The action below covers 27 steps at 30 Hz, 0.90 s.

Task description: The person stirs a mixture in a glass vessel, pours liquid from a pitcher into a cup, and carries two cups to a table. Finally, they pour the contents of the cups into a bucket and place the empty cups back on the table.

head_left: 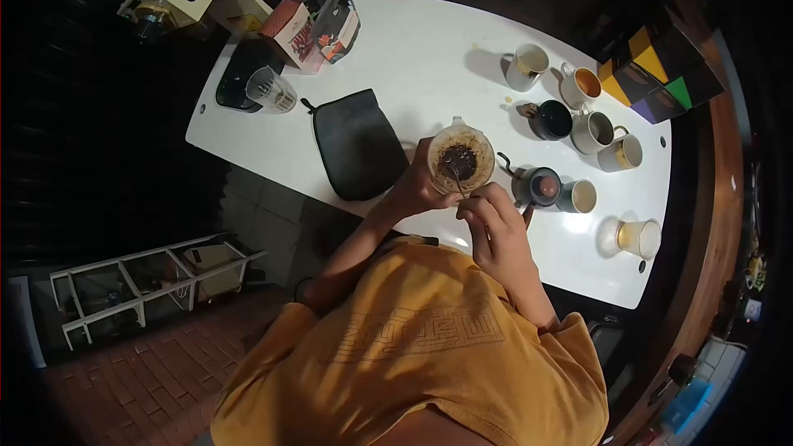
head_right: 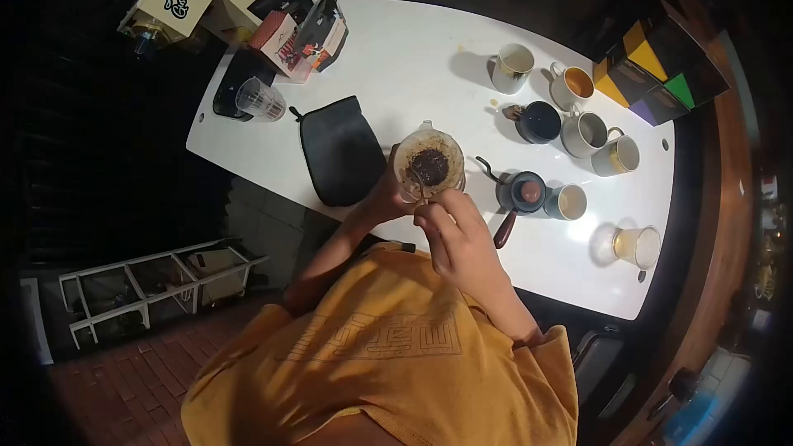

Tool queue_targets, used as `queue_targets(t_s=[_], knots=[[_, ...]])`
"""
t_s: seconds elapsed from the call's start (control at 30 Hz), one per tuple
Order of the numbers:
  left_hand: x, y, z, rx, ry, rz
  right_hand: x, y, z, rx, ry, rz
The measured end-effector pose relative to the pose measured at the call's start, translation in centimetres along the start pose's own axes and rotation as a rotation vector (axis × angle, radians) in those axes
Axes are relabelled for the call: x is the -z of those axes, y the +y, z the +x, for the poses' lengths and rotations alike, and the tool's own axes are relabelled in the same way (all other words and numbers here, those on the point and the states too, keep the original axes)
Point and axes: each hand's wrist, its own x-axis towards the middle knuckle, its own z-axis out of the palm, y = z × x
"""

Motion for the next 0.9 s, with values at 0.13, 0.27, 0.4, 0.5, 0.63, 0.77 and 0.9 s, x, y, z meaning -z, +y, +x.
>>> queue_targets(t_s=[0.13, 0.27, 0.4, 0.5, 0.63, 0.77, 0.9], knots=[[0.4, 0.7, 0.0, 0.06, -0.016, 0.031, -0.6, 0.7, 0.4, -0.049, 0.065, -0.091], [0.5, 0.4, 0.0, 0.046, -0.025, 0.102, -0.1, 0.6, 0.3, -0.044, 0.124, -0.132], [0.5, 1.0, 0.1, 0.064, -0.007, 0.032, 0.5, -0.5, 0.1, -0.018, 0.117, -0.045], [0.4, 0.8, 0.1, -0.014, 0.004, 0.118, 0.0, -0.4, -0.1, 0.022, 0.073, -0.028], [0.3, 0.8, 0.1, 0.025, 0.001, 0.101, -0.7, 0.6, 0.1, -0.038, 0.082, -0.055], [0.3, 1.1, 0.1, 0.046, 0.008, 0.115, -0.4, 1.0, 0.2, -0.086, 0.099, -0.04], [0.3, 0.6, -0.1, 0.055, -0.006, 0.074, 0.3, -0.1, 0.0, -0.026, 0.129, 0.005]])
